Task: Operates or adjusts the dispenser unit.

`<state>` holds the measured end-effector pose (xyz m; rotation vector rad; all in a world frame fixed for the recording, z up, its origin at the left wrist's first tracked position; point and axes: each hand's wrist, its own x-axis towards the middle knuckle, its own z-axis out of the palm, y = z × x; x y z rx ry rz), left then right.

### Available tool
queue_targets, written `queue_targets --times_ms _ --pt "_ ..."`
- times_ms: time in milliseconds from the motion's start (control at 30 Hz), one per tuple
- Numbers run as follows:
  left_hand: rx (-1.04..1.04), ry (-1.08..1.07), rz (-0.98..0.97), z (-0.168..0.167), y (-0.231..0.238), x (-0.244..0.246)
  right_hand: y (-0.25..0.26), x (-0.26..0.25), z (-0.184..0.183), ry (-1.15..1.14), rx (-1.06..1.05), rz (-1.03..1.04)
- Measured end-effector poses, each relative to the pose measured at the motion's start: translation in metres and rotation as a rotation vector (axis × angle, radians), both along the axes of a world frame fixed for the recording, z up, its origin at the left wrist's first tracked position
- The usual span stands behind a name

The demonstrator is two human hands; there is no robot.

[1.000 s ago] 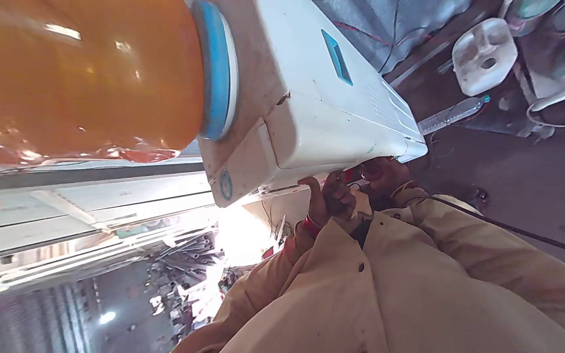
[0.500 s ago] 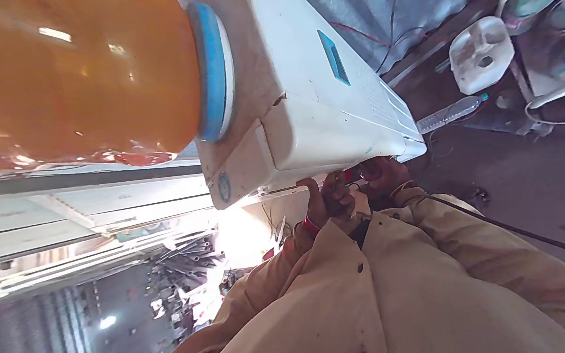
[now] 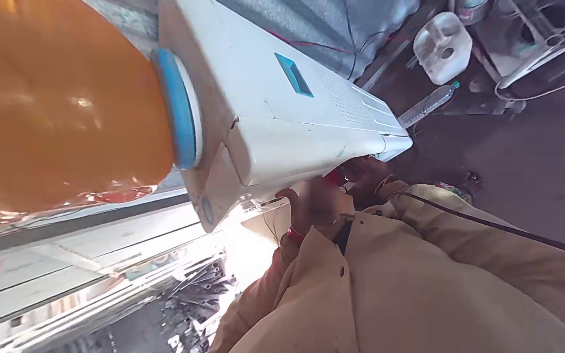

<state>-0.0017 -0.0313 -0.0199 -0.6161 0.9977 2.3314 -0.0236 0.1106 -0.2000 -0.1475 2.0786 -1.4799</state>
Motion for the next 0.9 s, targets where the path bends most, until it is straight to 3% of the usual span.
queue_targets --times_ms 400,900 --pt "-0.086 0.016 -0.020 -0.003 -0.005 -0.001 -0.002 0.003 -0.004 0.058 -0.039 -0.046" --pt "0.075 0.024 -0.105 -0.007 -0.012 -0.002 -0.004 0.003 -0.005 0.059 -0.027 -0.049"
